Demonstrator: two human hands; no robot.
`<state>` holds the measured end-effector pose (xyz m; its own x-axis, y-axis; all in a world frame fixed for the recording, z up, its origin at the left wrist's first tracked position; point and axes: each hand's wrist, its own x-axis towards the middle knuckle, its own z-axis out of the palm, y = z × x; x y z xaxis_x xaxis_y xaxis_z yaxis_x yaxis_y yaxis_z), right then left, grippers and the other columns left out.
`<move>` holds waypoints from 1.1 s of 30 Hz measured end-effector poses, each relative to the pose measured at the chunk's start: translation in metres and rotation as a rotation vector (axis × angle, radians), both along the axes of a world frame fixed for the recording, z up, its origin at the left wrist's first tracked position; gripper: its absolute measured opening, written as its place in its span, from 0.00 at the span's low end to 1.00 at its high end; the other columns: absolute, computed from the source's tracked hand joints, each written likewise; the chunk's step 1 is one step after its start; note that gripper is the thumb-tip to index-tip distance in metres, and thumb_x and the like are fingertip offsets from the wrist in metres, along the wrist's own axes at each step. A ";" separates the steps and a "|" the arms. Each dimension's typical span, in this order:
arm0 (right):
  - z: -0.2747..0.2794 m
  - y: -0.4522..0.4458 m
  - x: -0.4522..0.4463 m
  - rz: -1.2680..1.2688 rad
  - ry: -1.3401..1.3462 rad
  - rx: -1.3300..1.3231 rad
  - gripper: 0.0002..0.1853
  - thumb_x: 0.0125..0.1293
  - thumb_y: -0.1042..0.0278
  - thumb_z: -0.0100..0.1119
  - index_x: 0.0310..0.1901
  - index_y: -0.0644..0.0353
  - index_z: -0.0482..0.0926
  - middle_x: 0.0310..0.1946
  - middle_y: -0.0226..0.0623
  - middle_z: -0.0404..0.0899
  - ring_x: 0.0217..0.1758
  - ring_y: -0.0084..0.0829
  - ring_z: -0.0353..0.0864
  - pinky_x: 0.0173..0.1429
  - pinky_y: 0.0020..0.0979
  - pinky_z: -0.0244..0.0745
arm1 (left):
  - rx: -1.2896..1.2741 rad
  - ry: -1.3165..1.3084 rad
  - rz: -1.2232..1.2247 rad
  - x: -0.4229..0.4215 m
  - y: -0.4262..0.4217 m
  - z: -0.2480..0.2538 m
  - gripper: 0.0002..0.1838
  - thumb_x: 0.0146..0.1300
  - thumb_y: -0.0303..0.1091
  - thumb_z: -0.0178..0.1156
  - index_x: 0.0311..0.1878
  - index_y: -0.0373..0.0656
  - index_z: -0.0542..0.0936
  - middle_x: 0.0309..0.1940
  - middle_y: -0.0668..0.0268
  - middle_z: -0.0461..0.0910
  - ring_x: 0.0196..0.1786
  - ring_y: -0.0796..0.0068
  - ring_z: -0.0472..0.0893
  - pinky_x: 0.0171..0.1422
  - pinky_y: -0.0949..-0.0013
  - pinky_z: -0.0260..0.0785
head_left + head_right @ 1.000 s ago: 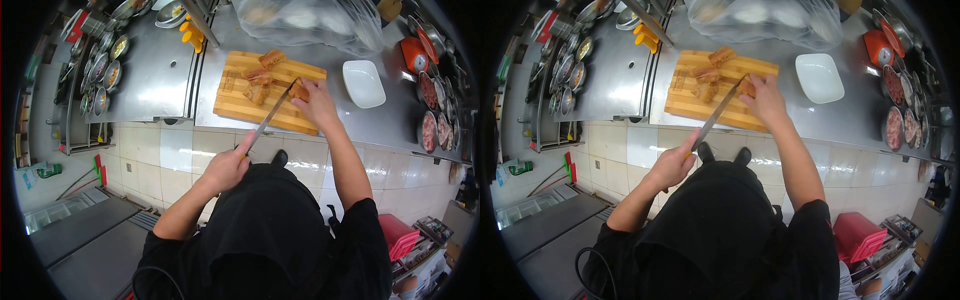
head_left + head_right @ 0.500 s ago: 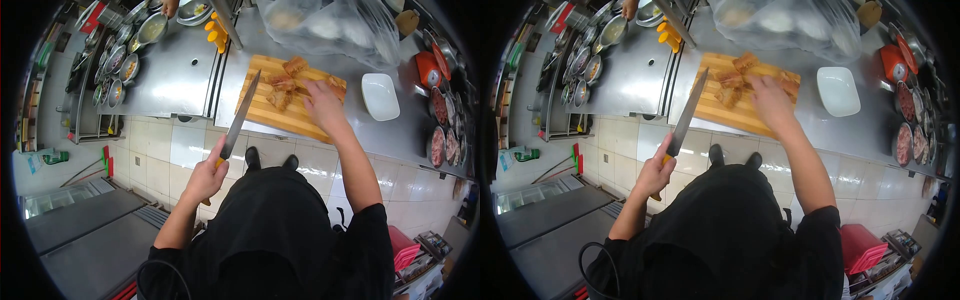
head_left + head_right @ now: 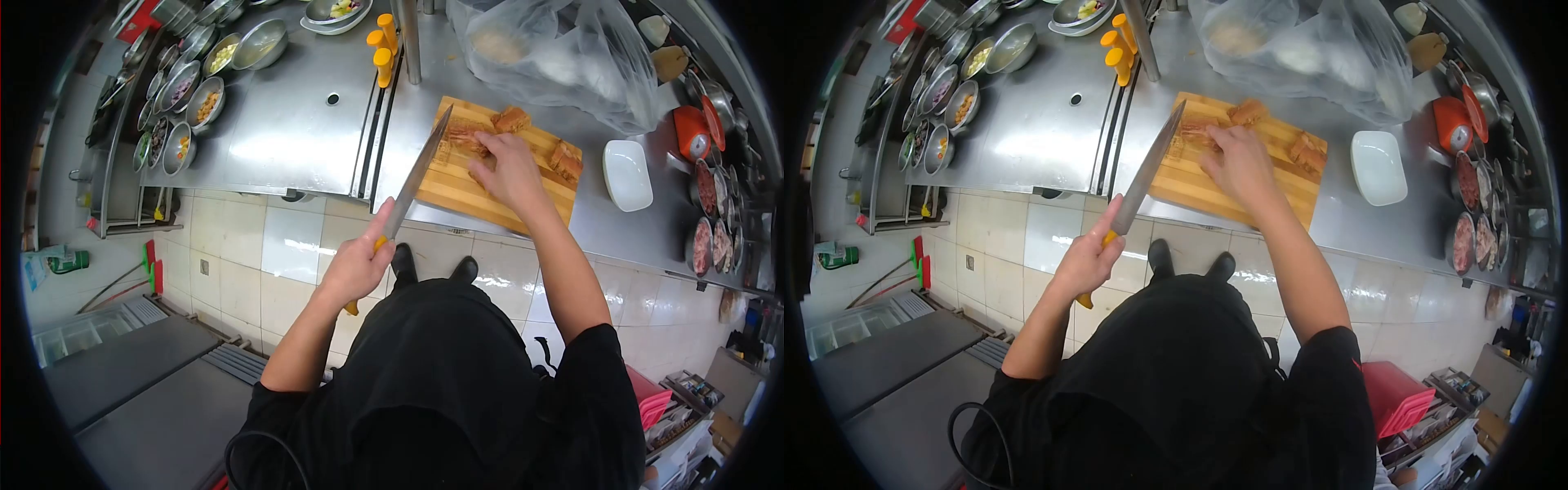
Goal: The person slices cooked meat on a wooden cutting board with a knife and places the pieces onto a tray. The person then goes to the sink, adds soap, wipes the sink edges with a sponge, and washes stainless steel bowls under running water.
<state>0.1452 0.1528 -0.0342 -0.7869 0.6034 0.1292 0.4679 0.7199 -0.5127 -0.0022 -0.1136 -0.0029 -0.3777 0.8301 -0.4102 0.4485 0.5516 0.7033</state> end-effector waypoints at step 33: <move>0.007 0.101 -0.002 0.067 -0.271 0.065 0.23 0.55 0.62 0.63 0.55 0.51 0.82 0.53 0.47 0.78 0.59 0.48 0.76 0.63 0.44 0.74 | -0.091 0.012 -0.583 0.000 0.018 0.030 0.35 0.70 0.33 0.55 0.78 0.63 0.58 0.34 0.51 0.83 0.39 0.45 0.82 0.48 0.52 0.75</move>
<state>0.1429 0.2542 -0.0268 -0.8360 0.5460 -0.0546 0.5316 0.7814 -0.3267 -0.0023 -0.0959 0.0276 0.1254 0.8640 -0.4877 0.7036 0.2691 0.6577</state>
